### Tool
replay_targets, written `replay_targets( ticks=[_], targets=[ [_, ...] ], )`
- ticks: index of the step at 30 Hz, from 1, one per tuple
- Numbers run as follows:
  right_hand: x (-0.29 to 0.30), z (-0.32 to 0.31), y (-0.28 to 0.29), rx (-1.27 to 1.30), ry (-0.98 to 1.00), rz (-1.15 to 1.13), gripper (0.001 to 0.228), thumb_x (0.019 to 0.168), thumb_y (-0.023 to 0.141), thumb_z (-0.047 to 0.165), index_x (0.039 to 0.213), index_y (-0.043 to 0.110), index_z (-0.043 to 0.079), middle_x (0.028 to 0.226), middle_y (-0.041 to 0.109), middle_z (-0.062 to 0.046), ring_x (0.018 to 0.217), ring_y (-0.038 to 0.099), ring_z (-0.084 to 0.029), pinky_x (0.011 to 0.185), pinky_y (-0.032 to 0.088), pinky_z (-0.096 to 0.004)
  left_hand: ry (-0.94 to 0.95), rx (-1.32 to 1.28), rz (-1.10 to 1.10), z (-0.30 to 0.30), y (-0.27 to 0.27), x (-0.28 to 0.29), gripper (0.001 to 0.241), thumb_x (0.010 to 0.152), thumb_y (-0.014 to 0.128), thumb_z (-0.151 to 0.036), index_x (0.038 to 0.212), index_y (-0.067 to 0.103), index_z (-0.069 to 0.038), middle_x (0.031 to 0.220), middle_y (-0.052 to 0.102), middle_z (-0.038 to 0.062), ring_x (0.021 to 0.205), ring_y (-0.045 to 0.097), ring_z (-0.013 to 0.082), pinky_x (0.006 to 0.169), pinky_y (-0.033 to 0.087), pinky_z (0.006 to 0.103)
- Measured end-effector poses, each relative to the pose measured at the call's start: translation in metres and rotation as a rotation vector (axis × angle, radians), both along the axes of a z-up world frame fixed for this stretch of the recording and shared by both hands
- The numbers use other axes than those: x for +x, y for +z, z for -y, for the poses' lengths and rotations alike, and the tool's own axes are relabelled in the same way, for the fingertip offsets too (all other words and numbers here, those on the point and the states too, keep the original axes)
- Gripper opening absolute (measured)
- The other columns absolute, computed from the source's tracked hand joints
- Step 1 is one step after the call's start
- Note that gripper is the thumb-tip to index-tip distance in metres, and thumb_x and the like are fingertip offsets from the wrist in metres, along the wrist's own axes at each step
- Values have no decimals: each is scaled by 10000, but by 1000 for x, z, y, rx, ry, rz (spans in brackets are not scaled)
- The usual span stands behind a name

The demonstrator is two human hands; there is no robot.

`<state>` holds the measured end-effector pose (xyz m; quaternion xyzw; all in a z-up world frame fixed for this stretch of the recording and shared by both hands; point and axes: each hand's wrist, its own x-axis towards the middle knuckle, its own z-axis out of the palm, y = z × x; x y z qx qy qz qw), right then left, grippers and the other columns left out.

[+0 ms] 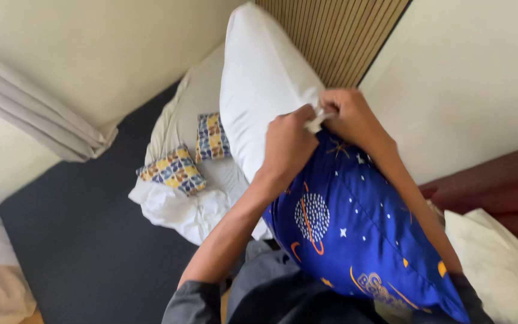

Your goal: The person inserts a white pillow into a blue pillowcase with a space-themed pattern. They hold the pillow and case, pull the fabric over the corners, and smooth the material to fit the pillow inside.

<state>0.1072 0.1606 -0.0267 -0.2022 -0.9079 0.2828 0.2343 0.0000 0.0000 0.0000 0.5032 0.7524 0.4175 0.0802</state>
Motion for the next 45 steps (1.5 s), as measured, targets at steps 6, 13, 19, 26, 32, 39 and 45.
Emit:
replay_targets(
  ticks=[6,13,19,26,32,39,45],
  targets=[
    [37,98,111,-181,8,157,555,747,902,230,1104,523,36,851,670,-118,804,645,-259,741,535,-423,53,30,121,3,8,-32,265,725,525,-9,884,698,-131,796,747,171,829,720,502,755,591,595],
    [25,103,101,190,80,127,454,834,825,277,1198,697,38,1224,704,-174,1109,676,-407,901,555,-530,39,100,179,3,29,-31,272,723,454,49,803,675,-87,730,734,164,771,721,487,717,603,569],
    [28,98,117,259,123,19,790,762,894,239,1423,539,-8,1337,563,-266,1249,551,-505,1013,479,-615,19,139,145,-13,26,-38,269,729,478,33,842,698,-71,764,738,198,819,707,524,709,583,611],
    [-10,31,61,23,-216,-80,119,933,603,146,923,487,123,685,573,-35,630,509,-181,575,370,-388,-158,208,-173,-26,21,-24,350,670,548,-3,998,538,-127,964,660,114,728,601,450,601,440,534],
    [-2,2,-67,5,-227,-117,282,735,586,-111,884,514,117,801,627,-34,690,582,-172,627,413,-319,42,-1,-176,8,-108,-48,314,668,530,50,934,640,-77,808,671,121,645,636,436,537,476,546],
    [-39,9,51,234,-68,257,256,926,518,8,1160,622,-6,970,733,-271,897,701,-484,765,533,-547,29,221,-273,-81,-11,-73,240,664,585,-71,889,559,-150,838,742,71,688,625,485,569,448,572],
    [14,57,113,41,-70,-256,174,967,508,-141,983,483,31,757,521,-86,568,519,-140,451,487,-250,-81,300,-593,-37,43,-61,132,767,589,-57,880,557,-117,709,633,85,529,592,386,442,391,496]
  ],
)
